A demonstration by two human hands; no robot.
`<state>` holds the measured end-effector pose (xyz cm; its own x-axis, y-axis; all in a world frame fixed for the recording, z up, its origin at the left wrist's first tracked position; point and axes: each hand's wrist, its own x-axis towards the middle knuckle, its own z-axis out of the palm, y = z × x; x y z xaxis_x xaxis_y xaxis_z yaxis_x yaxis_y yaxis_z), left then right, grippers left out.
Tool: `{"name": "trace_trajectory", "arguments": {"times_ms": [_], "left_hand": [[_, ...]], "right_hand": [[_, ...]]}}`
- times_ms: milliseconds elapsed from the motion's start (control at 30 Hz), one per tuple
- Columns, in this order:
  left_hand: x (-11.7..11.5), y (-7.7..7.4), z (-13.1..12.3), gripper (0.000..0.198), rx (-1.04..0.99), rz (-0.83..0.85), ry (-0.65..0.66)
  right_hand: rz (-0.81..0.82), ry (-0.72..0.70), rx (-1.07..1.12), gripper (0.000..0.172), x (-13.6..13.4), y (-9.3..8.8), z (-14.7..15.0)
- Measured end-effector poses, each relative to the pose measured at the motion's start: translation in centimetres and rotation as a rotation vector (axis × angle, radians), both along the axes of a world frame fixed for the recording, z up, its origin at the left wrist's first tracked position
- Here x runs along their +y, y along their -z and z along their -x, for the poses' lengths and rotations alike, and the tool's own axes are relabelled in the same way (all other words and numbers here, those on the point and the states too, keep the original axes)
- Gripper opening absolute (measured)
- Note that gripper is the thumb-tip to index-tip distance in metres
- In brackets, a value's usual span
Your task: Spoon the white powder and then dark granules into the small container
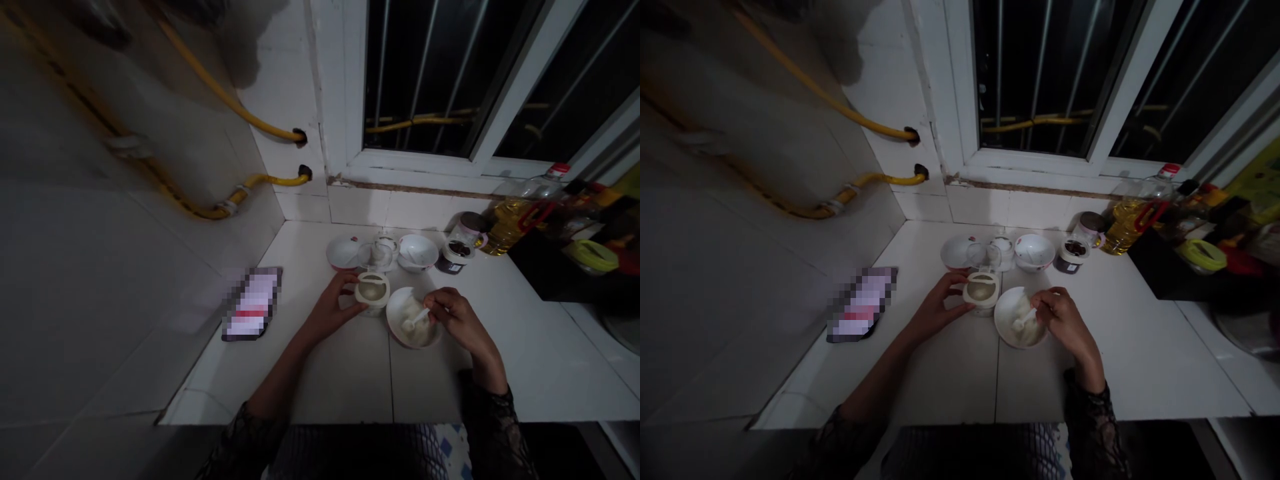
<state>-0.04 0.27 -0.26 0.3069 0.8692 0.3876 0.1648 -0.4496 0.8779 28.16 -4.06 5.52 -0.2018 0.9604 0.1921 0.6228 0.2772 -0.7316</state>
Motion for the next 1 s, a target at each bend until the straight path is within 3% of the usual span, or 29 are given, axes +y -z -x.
{"name": "trace_trajectory", "arguments": {"times_ms": [200, 500, 767, 1000], "left_hand": [[-0.03, -0.02, -0.01, 0.039, 0.007, 0.008, -0.008], [-0.01, -0.15, -0.01, 0.039, -0.012, 0.024, 0.006], [-0.04, -0.13, -0.04, 0.038, -0.005, 0.023, 0.011], [0.05, 0.01, -0.03, 0.039, -0.009, 0.01, 0.013]], "right_hand": [[0.068, -0.096, 0.029, 0.037, -0.08, -0.06, 0.63], [0.315, 0.058, 0.429, 0.025, 0.28, 0.06, 0.51], [0.24, 0.241, 0.535, 0.022, 0.63, -0.3, 0.33], [0.222, 0.279, 0.607, 0.024, 0.78, -0.1, 0.26]]}}
